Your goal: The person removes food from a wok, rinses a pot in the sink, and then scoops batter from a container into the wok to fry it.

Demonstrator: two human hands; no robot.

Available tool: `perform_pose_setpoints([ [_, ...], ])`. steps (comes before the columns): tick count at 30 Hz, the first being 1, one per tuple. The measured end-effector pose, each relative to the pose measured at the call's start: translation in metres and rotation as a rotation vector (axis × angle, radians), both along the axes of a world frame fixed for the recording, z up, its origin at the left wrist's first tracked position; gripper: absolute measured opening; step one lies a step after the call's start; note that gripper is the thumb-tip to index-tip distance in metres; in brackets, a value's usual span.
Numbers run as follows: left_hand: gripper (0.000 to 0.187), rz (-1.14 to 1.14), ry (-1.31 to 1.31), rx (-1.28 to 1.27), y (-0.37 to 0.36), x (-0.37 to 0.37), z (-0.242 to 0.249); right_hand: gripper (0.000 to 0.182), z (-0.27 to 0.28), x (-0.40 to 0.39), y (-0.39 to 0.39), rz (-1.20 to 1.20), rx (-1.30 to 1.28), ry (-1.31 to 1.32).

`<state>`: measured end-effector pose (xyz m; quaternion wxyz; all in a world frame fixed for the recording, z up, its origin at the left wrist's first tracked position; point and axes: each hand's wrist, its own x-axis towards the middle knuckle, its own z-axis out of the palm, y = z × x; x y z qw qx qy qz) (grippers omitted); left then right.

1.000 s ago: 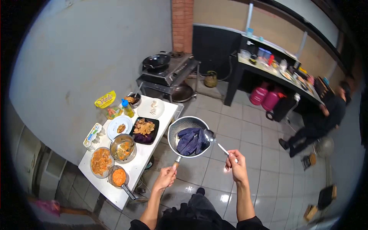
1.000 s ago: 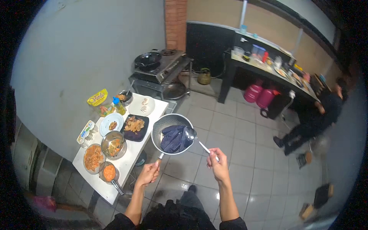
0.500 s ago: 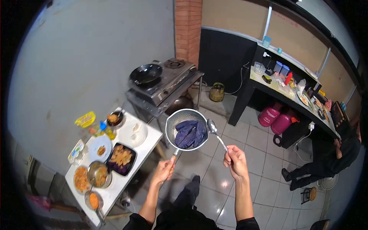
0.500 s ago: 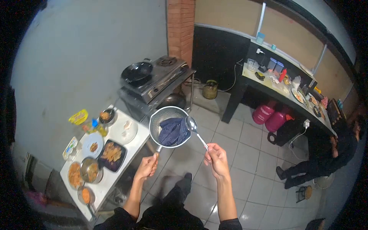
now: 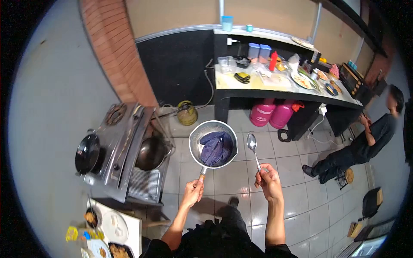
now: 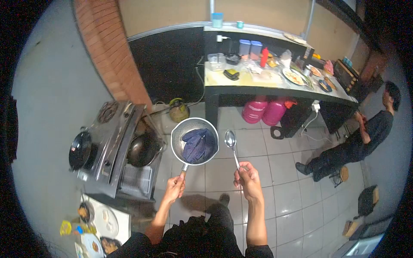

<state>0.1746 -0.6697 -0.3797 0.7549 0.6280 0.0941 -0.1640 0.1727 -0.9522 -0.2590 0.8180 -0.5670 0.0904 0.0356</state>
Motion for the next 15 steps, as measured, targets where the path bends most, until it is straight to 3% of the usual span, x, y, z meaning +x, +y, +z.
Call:
perform_pose_setpoints([
  [5, 0.045, -0.039, -0.024, -0.001, -0.062, 0.124, -0.010, 0.010, -0.016, 0.103, -0.064, -0.071, -0.047, 0.015],
  [10, 0.044, -0.070, -0.026, 0.017, -0.107, 0.244, -0.001, 0.007, -0.021, 0.248, -0.117, 0.012, -0.018, -0.016],
  [15, 0.044, -0.105, -0.015, 0.025, -0.142, 0.323, 0.012, 0.009, -0.026, 0.362, -0.145, -0.019, 0.007, -0.013],
])
